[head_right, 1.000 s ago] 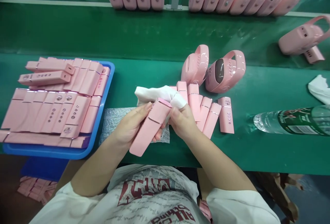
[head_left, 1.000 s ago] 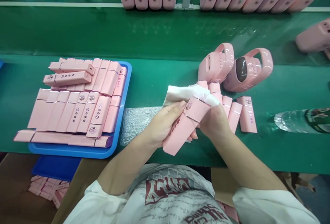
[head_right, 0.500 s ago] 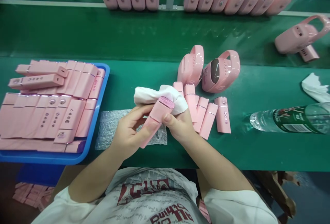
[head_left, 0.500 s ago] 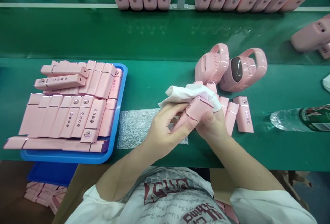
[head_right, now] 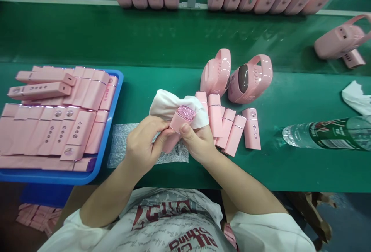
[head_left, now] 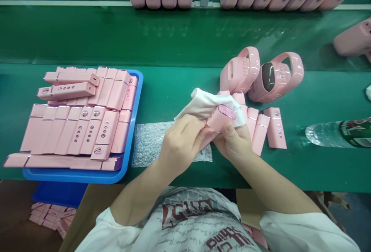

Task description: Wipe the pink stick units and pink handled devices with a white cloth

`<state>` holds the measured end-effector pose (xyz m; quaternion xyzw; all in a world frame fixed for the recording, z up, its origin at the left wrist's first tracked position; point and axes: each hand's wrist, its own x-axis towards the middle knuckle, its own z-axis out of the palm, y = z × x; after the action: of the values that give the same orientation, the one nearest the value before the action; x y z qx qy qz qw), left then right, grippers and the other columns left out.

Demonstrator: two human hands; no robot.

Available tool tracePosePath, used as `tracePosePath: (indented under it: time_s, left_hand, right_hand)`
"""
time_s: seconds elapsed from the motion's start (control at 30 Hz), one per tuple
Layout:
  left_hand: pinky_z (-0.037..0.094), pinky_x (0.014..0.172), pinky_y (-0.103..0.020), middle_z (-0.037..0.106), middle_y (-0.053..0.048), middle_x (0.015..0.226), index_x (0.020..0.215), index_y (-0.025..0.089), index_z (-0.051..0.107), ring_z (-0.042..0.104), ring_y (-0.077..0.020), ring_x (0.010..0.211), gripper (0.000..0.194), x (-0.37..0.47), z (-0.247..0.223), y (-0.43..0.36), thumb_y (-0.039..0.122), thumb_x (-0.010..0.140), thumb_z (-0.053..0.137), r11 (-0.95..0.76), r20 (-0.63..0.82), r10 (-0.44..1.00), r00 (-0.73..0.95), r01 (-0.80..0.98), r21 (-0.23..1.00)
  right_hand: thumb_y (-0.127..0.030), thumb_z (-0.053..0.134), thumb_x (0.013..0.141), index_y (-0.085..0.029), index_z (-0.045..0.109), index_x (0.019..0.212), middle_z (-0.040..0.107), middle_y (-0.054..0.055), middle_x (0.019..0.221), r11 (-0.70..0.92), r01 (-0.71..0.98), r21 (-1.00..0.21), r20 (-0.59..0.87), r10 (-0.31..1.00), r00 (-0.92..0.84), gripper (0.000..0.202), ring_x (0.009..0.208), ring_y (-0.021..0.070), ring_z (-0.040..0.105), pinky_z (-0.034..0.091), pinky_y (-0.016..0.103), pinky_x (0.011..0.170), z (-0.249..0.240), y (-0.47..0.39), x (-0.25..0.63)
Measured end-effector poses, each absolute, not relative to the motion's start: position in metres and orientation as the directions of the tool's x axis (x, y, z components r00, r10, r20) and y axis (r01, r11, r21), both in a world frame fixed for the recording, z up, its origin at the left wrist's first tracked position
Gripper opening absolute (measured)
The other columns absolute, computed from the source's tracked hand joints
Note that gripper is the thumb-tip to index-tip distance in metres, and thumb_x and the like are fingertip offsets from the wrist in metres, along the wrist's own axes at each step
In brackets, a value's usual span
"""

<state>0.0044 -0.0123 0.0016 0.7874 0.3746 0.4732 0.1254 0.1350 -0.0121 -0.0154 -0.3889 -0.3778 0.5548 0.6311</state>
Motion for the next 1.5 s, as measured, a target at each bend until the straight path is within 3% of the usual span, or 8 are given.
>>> tracePosePath:
  time_s: [0.23,0.5,0.77,0.97,1.17,1.27,1.37,1.5]
  left_hand:
    - [0.048,0.059,-0.025,0.061,-0.005,0.065,0.074,0.015,0.056,0.057,-0.0140,0.063,0.012,0.005,0.000,-0.007,0.012,0.086,0.058,-0.768,0.788,0.536,0.303,0.562,0.306]
    - [0.051,0.067,-0.024,0.065,-0.003,0.074,0.083,0.016,0.057,0.062,-0.0129,0.071,0.009,-0.001,0.003,-0.008,0.006,0.083,0.058,-0.758,0.753,0.619,0.224,0.421,0.498]
    - [0.051,0.066,-0.023,0.068,-0.002,0.074,0.085,0.018,0.061,0.064,-0.0123,0.071,0.011,-0.004,0.009,-0.012,0.008,0.084,0.058,-0.740,0.705,0.673,0.225,0.206,0.640]
    - [0.054,0.069,-0.024,0.072,-0.004,0.076,0.082,0.020,0.067,0.068,-0.0145,0.071,0.007,-0.009,0.016,-0.015,0.013,0.082,0.064,-0.463,0.437,0.635,0.638,-0.139,0.875]
    - [0.054,0.074,-0.027,0.073,-0.009,0.089,0.093,0.021,0.069,0.070,-0.0190,0.082,0.025,-0.012,0.025,-0.014,0.006,0.082,0.053,-0.350,0.170,0.156,0.973,-0.107,0.931]
    - [0.054,0.066,-0.025,0.072,-0.007,0.082,0.088,0.022,0.069,0.067,-0.0158,0.073,0.019,-0.014,0.030,-0.015,0.010,0.082,0.055,-0.256,0.202,0.403,0.893,-0.102,0.961]
    - [0.049,0.061,-0.023,0.066,-0.002,0.075,0.083,0.020,0.063,0.060,-0.0119,0.066,0.002,-0.012,0.026,-0.015,0.022,0.083,0.062,-0.264,0.211,0.856,0.471,0.048,0.963]
    - [0.043,0.057,-0.021,0.059,0.000,0.073,0.079,0.017,0.056,0.052,-0.0095,0.063,0.018,-0.002,0.012,-0.012,0.034,0.083,0.064,-0.401,0.343,0.913,0.220,0.333,0.853]
  right_hand:
    - [-0.052,0.073,0.073,-0.031,0.056,0.115,0.065,0.005,0.112,0.091,-0.393,-0.915,0.055,0.993,0.103,0.050,0.112,0.0245,0.060,0.052,0.042,0.095,-0.020,-0.015,0.135]
    - [-0.054,0.072,0.074,-0.030,0.058,0.108,0.068,0.004,0.098,0.080,-0.424,-0.902,0.062,0.997,0.056,0.044,0.103,0.0235,0.064,0.055,0.041,0.090,-0.013,-0.014,0.135]
    - [-0.060,0.070,0.071,-0.029,0.053,0.119,0.067,0.007,0.110,0.008,-0.458,-0.889,-0.023,0.998,0.060,0.060,0.112,0.0268,0.060,0.057,0.040,0.085,-0.008,-0.008,0.137]
    - [-0.063,0.066,0.073,-0.027,0.056,0.117,0.067,0.006,0.113,-0.011,-0.438,-0.899,-0.056,0.994,0.089,0.058,0.115,0.0267,0.058,0.056,0.040,0.086,-0.010,-0.005,0.139]
    - [-0.062,0.071,0.069,-0.028,0.060,0.107,0.069,0.002,0.097,-0.027,-0.457,-0.889,-0.084,0.991,0.105,0.052,0.105,0.0238,0.063,0.059,0.035,0.079,-0.013,-0.005,0.144]
    - [-0.064,0.069,0.070,-0.028,0.059,0.111,0.069,0.003,0.101,-0.039,-0.444,-0.895,-0.085,0.993,0.084,0.055,0.104,0.0248,0.063,0.059,0.037,0.077,-0.011,-0.005,0.143]
    - [-0.063,0.069,0.071,-0.029,0.056,0.115,0.068,0.005,0.107,-0.021,-0.450,-0.893,-0.047,0.998,0.046,0.057,0.104,0.0251,0.064,0.059,0.037,0.078,-0.008,-0.006,0.141]
    - [-0.060,0.070,0.072,-0.030,0.053,0.119,0.069,0.005,0.101,0.001,-0.415,-0.910,0.003,1.000,-0.004,0.059,0.100,0.0259,0.065,0.059,0.040,0.079,-0.007,-0.011,0.139]
